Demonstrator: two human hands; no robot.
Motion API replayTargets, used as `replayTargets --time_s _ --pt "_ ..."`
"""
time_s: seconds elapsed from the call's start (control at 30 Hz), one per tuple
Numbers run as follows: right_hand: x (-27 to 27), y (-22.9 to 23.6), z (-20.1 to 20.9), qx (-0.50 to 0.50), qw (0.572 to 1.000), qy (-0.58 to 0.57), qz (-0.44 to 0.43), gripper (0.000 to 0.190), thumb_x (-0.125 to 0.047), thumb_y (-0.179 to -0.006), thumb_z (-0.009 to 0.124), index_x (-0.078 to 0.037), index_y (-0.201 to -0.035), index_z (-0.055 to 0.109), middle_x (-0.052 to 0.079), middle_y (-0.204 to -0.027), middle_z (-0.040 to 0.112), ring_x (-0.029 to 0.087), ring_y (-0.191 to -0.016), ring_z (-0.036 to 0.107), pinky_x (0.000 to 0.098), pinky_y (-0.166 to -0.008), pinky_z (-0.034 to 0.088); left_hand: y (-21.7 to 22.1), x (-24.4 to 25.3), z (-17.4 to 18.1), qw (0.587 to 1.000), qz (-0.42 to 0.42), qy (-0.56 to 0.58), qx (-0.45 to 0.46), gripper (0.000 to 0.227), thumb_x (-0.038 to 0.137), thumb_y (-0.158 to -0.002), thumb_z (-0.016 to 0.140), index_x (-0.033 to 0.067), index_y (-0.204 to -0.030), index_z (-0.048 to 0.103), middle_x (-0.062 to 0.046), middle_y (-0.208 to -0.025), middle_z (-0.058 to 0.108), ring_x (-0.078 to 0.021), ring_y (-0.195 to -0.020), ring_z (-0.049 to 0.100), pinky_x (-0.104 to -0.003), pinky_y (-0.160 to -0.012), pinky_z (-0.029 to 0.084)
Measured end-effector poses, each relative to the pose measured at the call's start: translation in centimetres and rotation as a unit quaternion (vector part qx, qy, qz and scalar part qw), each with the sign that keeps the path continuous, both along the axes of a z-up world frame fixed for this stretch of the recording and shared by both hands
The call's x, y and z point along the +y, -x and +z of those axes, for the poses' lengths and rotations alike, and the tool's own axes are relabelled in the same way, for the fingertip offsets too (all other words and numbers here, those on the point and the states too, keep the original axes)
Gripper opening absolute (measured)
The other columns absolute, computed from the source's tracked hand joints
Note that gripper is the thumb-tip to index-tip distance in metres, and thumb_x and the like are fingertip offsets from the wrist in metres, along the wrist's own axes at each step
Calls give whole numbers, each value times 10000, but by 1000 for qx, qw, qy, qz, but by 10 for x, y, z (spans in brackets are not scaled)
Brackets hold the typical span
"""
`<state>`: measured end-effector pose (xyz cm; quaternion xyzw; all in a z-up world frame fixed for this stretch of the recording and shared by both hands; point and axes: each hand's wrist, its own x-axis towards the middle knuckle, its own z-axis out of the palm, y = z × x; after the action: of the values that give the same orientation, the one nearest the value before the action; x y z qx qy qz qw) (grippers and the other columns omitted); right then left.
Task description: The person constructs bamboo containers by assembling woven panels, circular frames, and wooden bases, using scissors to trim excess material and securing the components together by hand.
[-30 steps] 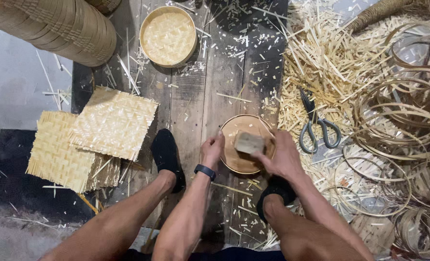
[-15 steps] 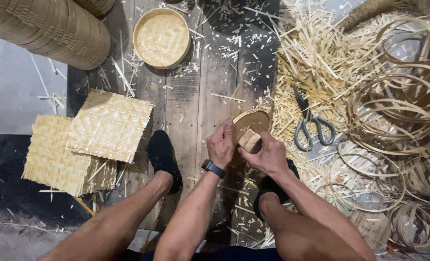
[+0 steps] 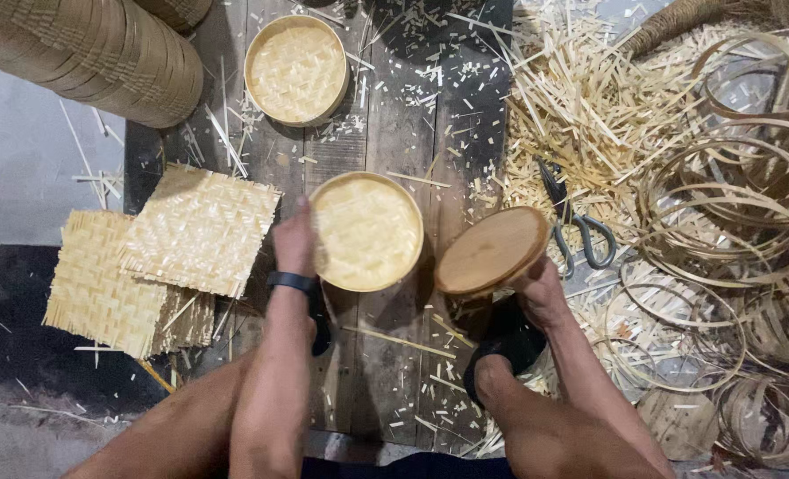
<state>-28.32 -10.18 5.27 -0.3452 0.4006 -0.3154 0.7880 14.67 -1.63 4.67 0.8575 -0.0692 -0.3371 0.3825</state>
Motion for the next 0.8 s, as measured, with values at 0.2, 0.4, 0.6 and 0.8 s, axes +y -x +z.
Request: replayTargets --time_s 0.2,0.4,0.6,0.8 --pt "26 -48 -32 167 982 42 79 591 -207 -805 827 37 -1319 663 261 -1345 717 289 -1200 681 365 -1029 548 -18 -12 12 972 72 125 183 402 419 -1005 642 27 -1023 727 -29 -848 674 -149 -736 589 -323 -642 493" --pt "11 -4 25 292 896 186 279 1154 -105 -566 998 5 -1519 356 164 -1514 400 245 -1370 393 380 -1116 290 4 -22 18 969 32 114 218 340 336 -978 662 29 -1110 723 -50 -1001 741 -134 -838 667 -288 -751 544" --pt "29 14 34 291 943 -56 153 728 -266 -850 751 -27 -1496 518 233 -1381 684 306 -1251 652 398 -1080 515 29 -32 9 945 -34 153 288 354 322 -964 676 11 -1121 735 -50 -986 755 -137 -806 689 -303 -723 560" --pt "55 -26 -51 243 957 -80 137 588 -233 -977 514 -118 -1540 385 92 -1394 583 198 -1249 564 382 -1009 490 58 -57 -3 956 -124 86 251 378 343 -954 727 4 -1115 774 -36 -971 768 -108 -819 672 -265 -737 544"
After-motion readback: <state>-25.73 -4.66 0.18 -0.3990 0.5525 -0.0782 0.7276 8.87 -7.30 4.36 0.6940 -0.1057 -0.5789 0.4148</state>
